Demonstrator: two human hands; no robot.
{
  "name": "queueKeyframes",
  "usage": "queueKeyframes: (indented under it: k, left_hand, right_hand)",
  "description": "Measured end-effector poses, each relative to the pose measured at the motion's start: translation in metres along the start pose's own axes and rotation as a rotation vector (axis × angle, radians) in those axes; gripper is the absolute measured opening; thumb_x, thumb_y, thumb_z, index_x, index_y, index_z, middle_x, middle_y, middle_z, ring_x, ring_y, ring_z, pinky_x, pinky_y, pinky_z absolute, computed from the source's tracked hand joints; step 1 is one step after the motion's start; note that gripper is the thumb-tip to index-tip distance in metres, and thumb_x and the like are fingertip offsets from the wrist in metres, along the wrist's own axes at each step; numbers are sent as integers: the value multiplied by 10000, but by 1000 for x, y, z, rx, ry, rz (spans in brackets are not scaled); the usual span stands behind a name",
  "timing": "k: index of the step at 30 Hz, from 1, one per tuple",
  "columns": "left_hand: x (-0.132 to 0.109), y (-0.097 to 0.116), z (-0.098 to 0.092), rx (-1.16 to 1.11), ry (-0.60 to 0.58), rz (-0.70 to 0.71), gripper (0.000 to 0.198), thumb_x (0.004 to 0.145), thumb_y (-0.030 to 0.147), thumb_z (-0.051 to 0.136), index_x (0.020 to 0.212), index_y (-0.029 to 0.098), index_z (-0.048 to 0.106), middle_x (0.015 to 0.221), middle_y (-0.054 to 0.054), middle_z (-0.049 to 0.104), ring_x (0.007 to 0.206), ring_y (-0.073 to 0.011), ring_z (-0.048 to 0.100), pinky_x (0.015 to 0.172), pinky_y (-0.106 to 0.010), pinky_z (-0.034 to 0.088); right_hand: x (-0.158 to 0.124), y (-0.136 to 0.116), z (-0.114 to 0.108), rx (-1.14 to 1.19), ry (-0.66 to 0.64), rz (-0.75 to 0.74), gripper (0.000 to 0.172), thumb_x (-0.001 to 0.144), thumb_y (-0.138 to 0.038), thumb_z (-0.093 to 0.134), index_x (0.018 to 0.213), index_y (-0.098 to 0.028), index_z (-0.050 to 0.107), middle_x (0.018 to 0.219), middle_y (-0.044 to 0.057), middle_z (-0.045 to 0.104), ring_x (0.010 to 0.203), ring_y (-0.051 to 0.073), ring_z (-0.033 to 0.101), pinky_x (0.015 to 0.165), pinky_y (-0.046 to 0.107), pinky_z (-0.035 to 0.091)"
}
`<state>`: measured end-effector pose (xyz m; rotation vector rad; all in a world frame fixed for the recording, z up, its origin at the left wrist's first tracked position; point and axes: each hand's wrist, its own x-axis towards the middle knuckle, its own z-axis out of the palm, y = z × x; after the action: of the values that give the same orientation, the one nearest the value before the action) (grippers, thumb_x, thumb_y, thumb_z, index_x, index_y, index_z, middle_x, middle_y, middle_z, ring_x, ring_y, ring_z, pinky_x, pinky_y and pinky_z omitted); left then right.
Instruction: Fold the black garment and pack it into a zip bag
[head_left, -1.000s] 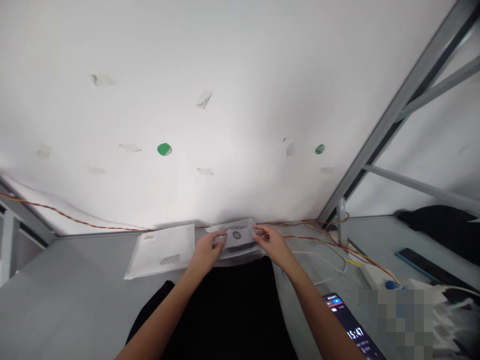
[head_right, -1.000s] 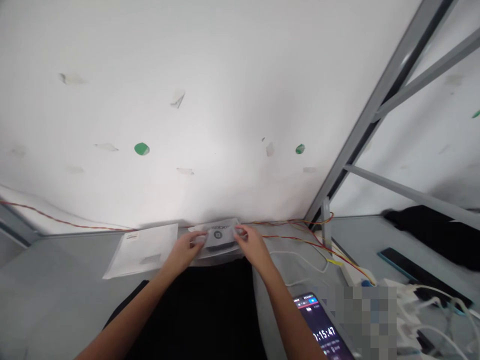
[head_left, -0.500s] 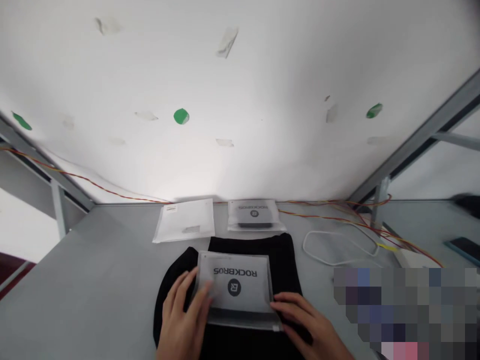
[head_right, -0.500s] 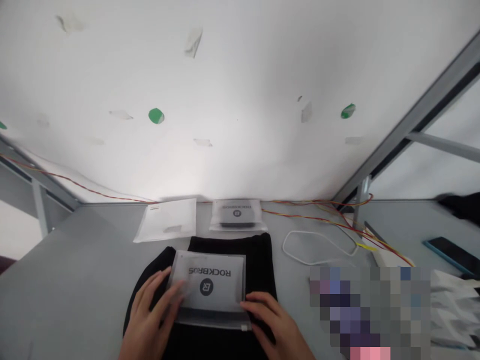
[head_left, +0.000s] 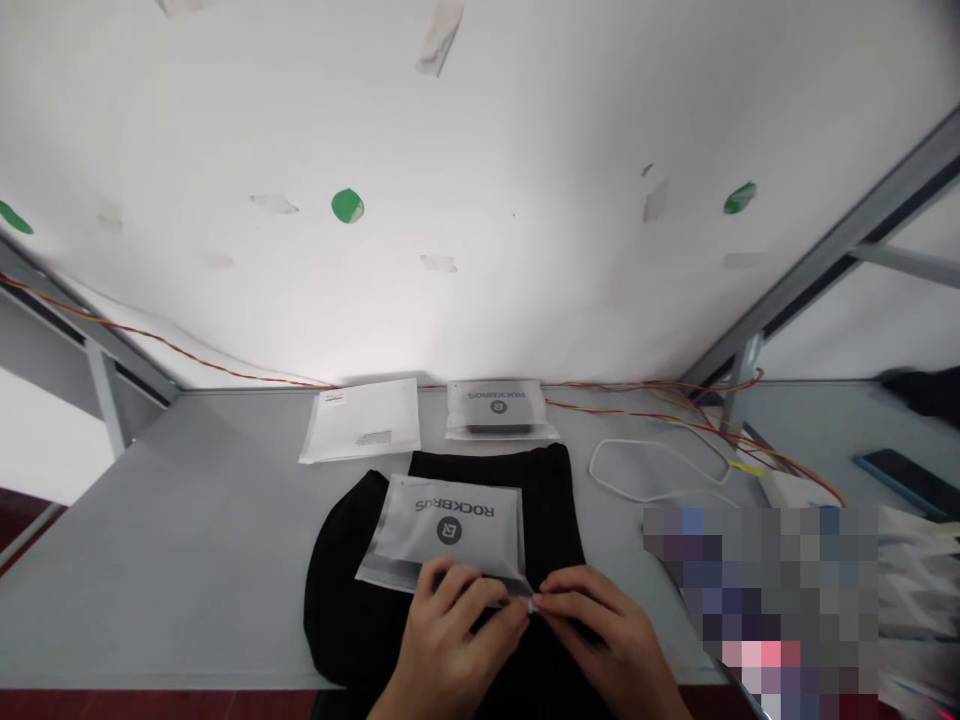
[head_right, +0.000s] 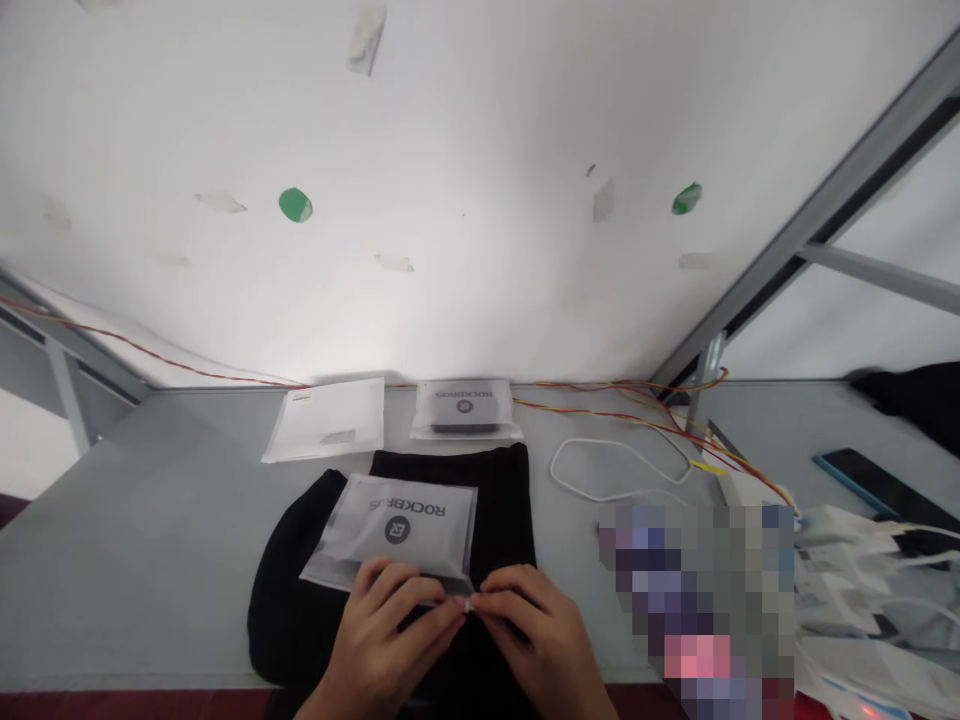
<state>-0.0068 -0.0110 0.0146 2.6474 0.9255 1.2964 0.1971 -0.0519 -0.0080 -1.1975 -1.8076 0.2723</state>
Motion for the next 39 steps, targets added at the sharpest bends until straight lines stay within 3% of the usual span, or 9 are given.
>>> queueKeyframes:
  k: [5, 12, 16, 19, 22, 25, 28, 32, 39]
  left_hand:
    - [0, -3, -10, 66, -7, -15, 85, 968, 130, 673, 946, 203, 710, 836, 33, 748, 777, -143, 672, 866, -367, 378]
    - [-29, -50, -80, 270, -44, -15, 170, 926, 49, 702, 1028, 184, 712, 902, -16, 770, 891, -195, 713, 908, -393, 391]
    - [-40, -54, -92, 242, -140, -60, 169, 939, 71, 681, 1042, 204, 699, 963, -34, 745, 959, -209, 694, 908, -381, 426]
    - [-36, -51, -87, 76, -237, -112, 72, 966, 188, 666, 1024, 226, 684, 1023, -49, 708, 985, -212, 664, 888, -359, 477]
    - [-15, -56, -79, 20, -196, -224, 119, 1003, 203, 584, 1078, 233, 671, 1057, -54, 685, 1016, -209, 644, 911, -353, 503]
    - [22, -70, -66, 62, -240, -369, 184, 1037, 222, 506, 1111, 226, 675, 1129, -61, 689, 1063, -217, 643, 948, -366, 508]
    - [61, -83, -42, 18, -450, -454, 276, 1058, 278, 439, 1154, 226, 693, 1177, -71, 713, 1101, -253, 653, 972, -398, 502]
    - [90, -95, -8, -126, -681, -533, 339, 1049, 358, 434, 1126, 237, 741, 1122, -80, 765, 1081, -283, 690, 936, -389, 510]
    - [93, -105, 2, -283, -704, -574, 312, 1008, 347, 481, 1096, 235, 758, 1130, -55, 780, 1057, -256, 702, 909, -337, 510]
  right_hand:
    - [1, -2, -1, -60, 9, 4, 167, 956, -126, 647, 989, -260, 740, 915, 37, 768, 801, 178, 736, 713, 274, 617]
    - [-7, 17, -18, -205, 138, 87, 120, 957, -190, 676, 981, -289, 740, 940, 16, 763, 843, 188, 733, 806, 310, 598]
    - [-7, 25, -18, -246, 149, 189, 104, 981, -245, 639, 951, -284, 730, 953, 17, 756, 870, 196, 730, 831, 317, 577]
    - [-6, 21, -25, -320, 182, 309, 159, 997, -310, 584, 981, -264, 736, 1015, 46, 753, 886, 212, 723, 833, 334, 562]
    - [-8, 9, -35, -325, 186, 447, 203, 980, -378, 586, 1017, -250, 740, 1027, 63, 757, 785, 206, 700, 717, 322, 552]
    - [-13, -6, -34, -182, -65, 553, 230, 957, -412, 601, 999, -260, 768, 937, 49, 774, 727, 197, 700, 615, 288, 536]
    - [-16, -15, -22, -83, -257, 602, 303, 959, -433, 571, 1063, -258, 796, 831, 36, 751, 690, 199, 691, 648, 305, 551]
    - [-15, -17, -9, -101, -114, 718, 436, 969, -488, 540, 1263, -241, 746, 824, 34, 742, 639, 193, 640, 615, 311, 529]
    - [-5, -4, -5, 45, 33, 900, 537, 872, -574, 639, 1245, -206, 755, 907, 72, 786, 669, 206, 685, 609, 308, 560]
